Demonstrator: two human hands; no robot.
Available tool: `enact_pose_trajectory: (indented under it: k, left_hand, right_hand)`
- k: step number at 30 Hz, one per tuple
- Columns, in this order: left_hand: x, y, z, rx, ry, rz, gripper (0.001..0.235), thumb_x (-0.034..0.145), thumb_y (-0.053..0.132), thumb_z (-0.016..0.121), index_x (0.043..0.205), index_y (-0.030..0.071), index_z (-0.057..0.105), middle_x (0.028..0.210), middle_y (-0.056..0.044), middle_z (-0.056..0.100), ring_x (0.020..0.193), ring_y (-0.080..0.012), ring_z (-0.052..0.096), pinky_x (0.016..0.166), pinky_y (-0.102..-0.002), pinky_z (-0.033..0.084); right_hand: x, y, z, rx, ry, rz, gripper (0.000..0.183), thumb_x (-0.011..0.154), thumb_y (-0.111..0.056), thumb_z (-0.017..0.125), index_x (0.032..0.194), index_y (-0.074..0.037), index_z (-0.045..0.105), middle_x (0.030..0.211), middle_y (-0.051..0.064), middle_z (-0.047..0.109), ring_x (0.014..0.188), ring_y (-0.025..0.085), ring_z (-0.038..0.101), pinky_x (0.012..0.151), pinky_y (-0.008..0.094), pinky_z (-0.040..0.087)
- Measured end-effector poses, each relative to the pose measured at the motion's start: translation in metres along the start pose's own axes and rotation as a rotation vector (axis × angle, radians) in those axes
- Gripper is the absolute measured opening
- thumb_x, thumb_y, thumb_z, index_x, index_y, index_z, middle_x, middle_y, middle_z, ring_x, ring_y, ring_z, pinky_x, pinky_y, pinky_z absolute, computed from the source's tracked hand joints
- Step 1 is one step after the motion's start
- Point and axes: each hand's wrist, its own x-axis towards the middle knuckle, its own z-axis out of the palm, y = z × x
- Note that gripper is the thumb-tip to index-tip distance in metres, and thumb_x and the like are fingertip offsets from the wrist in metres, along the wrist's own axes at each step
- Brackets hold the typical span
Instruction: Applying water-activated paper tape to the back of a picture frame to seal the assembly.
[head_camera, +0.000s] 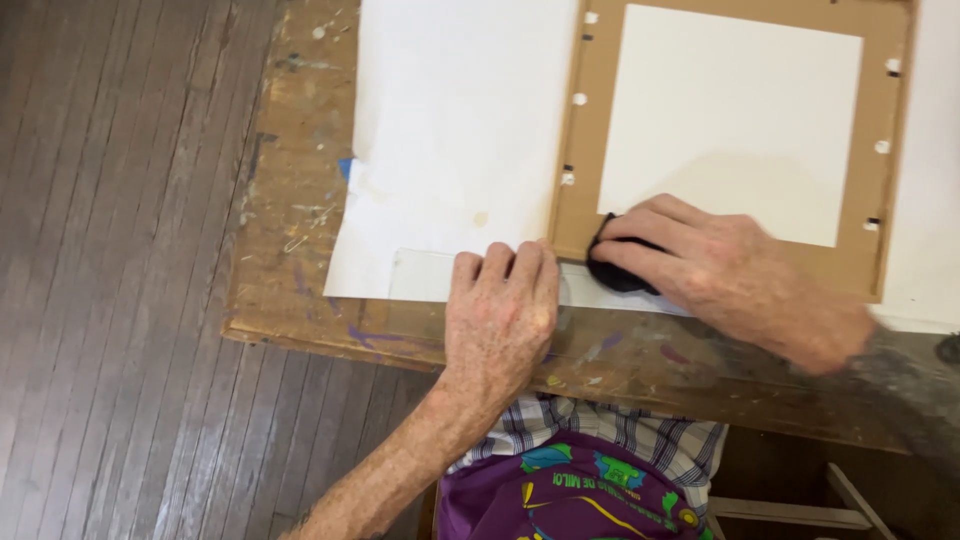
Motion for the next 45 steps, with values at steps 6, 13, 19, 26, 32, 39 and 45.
enact_pose_trajectory:
  k: [6, 13, 19, 26, 32, 39, 45]
  left_hand:
    - [0.002, -0.001, -0.001, -0.086, 0.030, -0.007, 0.013, 0.093, -0.006, 0.057, 0.090, 0.002, 0.067, 0.084, -0.008, 0.052, 0.073, -0.0224, 0.042, 0.064, -0.036, 0.033]
    - [0.004, 0.000, -0.002, -0.135, 0.042, -0.010, 0.016, 0.097, -0.005, 0.055, 0.086, 0.003, 0.064, 0.086, -0.009, 0.053, 0.074, -0.0250, 0.043, 0.064, -0.038, 0.033]
    - [0.004, 0.002, -0.001, -0.115, 0.046, -0.002, 0.018, 0.096, -0.005, 0.055, 0.084, 0.005, 0.062, 0.083, -0.007, 0.051, 0.073, -0.0237, 0.041, 0.064, -0.038, 0.032]
    - [-0.014, 0.006, 0.020, -0.058, -0.058, 0.007, 0.010, 0.099, 0.014, 0.068, 0.096, 0.005, 0.071, 0.088, -0.006, 0.066, 0.078, -0.0188, 0.058, 0.069, -0.035, 0.047]
    - [-0.003, 0.002, 0.004, 0.025, -0.041, 0.027, 0.015, 0.093, -0.001, 0.063, 0.104, 0.004, 0.071, 0.085, -0.003, 0.057, 0.073, -0.0190, 0.048, 0.066, -0.034, 0.039]
    - [-0.001, 0.001, 0.003, 0.016, -0.027, 0.026, 0.017, 0.091, -0.005, 0.064, 0.103, 0.005, 0.071, 0.085, -0.003, 0.057, 0.073, -0.0188, 0.048, 0.066, -0.034, 0.040]
    - [-0.003, 0.003, 0.006, 0.024, -0.002, 0.044, 0.010, 0.096, -0.004, 0.065, 0.101, 0.003, 0.070, 0.085, -0.005, 0.053, 0.073, -0.0189, 0.044, 0.065, -0.033, 0.038]
  right_hand:
    - [-0.022, 0.017, 0.011, -0.156, -0.116, -0.129, 0.038, 0.096, -0.002, 0.057, 0.134, -0.007, 0.058, 0.129, 0.012, 0.065, 0.110, 0.028, 0.064, 0.061, 0.028, 0.064]
    - [-0.015, 0.010, 0.008, -0.130, 0.004, -0.156, 0.035, 0.099, 0.002, 0.056, 0.132, -0.007, 0.063, 0.130, 0.012, 0.069, 0.113, 0.029, 0.067, 0.066, 0.027, 0.062]
    - [-0.013, 0.007, 0.014, -0.141, 0.067, -0.180, 0.032, 0.098, 0.000, 0.060, 0.129, -0.002, 0.065, 0.129, 0.017, 0.069, 0.114, 0.030, 0.068, 0.086, 0.032, 0.063]
    - [0.001, -0.002, 0.017, -0.205, 0.064, -0.204, 0.039, 0.090, 0.002, 0.066, 0.129, -0.002, 0.064, 0.130, 0.016, 0.068, 0.116, 0.028, 0.066, 0.092, 0.031, 0.061]
    - [-0.051, 0.012, -0.002, -0.046, -0.045, -0.061, 0.048, 0.092, 0.003, 0.061, 0.138, -0.008, 0.058, 0.134, 0.013, 0.065, 0.121, 0.030, 0.064, 0.072, 0.030, 0.064]
    - [-0.177, 0.063, -0.042, -0.043, -0.218, 0.098, 0.055, 0.081, -0.012, 0.068, 0.135, -0.019, 0.063, 0.137, 0.003, 0.068, 0.119, 0.020, 0.069, 0.107, 0.035, 0.055]
    - [-0.125, 0.054, -0.015, -0.059, -0.025, 0.119, 0.050, 0.079, -0.013, 0.079, 0.127, -0.019, 0.070, 0.126, 0.000, 0.074, 0.112, 0.022, 0.074, 0.099, 0.038, 0.062]
